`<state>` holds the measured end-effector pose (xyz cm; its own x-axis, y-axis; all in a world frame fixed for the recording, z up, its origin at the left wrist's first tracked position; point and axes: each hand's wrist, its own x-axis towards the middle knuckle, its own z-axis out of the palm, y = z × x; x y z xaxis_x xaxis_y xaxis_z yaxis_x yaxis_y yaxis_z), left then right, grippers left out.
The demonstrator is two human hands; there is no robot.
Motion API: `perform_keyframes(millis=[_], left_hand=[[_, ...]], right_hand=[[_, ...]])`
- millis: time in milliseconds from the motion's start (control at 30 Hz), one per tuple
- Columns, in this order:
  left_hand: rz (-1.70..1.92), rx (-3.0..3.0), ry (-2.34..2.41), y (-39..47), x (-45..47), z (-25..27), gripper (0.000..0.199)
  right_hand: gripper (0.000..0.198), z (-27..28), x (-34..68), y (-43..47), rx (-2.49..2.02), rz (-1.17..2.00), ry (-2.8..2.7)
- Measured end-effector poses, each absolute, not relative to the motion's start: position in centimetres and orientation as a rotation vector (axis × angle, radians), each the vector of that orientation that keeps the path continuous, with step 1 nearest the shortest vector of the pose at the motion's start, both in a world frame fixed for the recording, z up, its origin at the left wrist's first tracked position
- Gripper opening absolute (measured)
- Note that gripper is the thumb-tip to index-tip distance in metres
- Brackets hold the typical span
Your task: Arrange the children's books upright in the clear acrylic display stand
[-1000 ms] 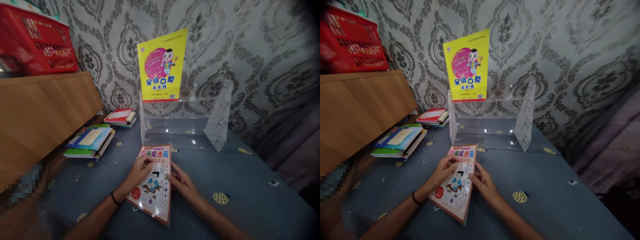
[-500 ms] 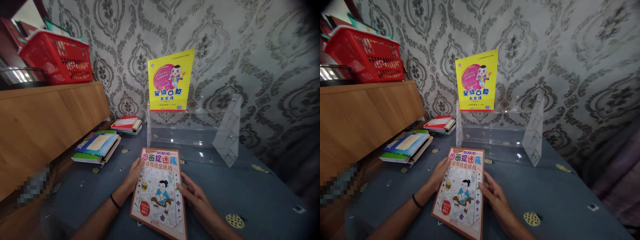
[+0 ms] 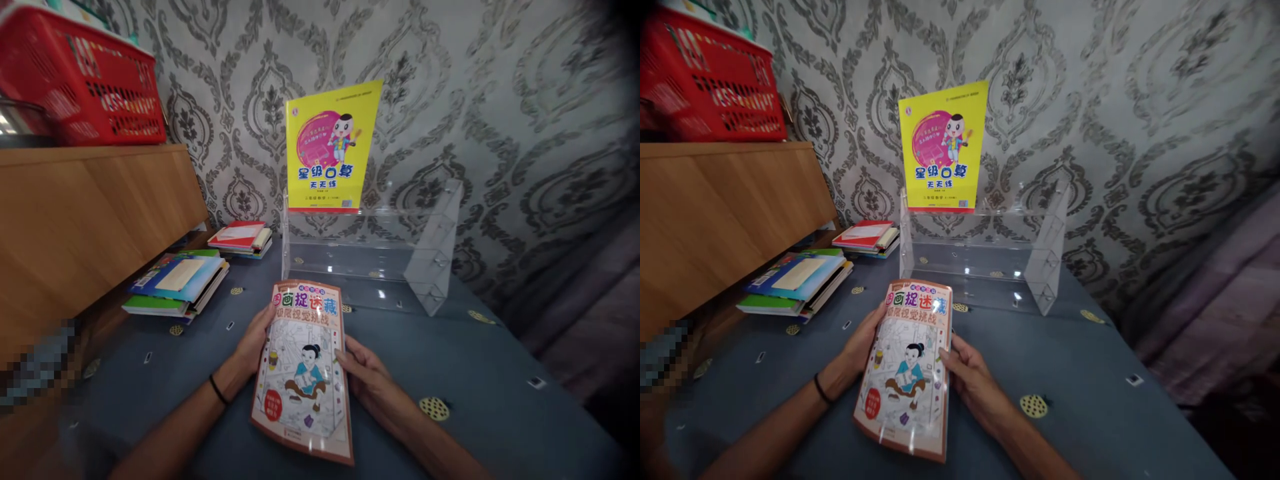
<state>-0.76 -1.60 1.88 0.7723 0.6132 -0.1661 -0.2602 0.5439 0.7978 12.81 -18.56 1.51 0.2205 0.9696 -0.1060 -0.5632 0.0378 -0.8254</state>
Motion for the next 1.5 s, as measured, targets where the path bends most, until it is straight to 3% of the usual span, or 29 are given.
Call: perform_keyframes(millis=[733, 1167, 1500], left_hand=[[0.491, 0.78, 0.492, -1.6, -1.2, 1.9, 0.026], [0.449, 0.796, 0.376, -1.1, -0.9, 0.6, 0.039], [0.442, 0.794, 0.329, -1.1, -0.8, 1.0, 0.036]], right_hand=[[0.052, 1.9, 13.6, -18.5, -1.007, 1.218, -0.472], [0.051, 2.2, 13.5, -18.5, -1.017, 1.23, -0.489], [0.06, 1.3, 14.0, -18.4, -1.05, 1.26, -0.492]])
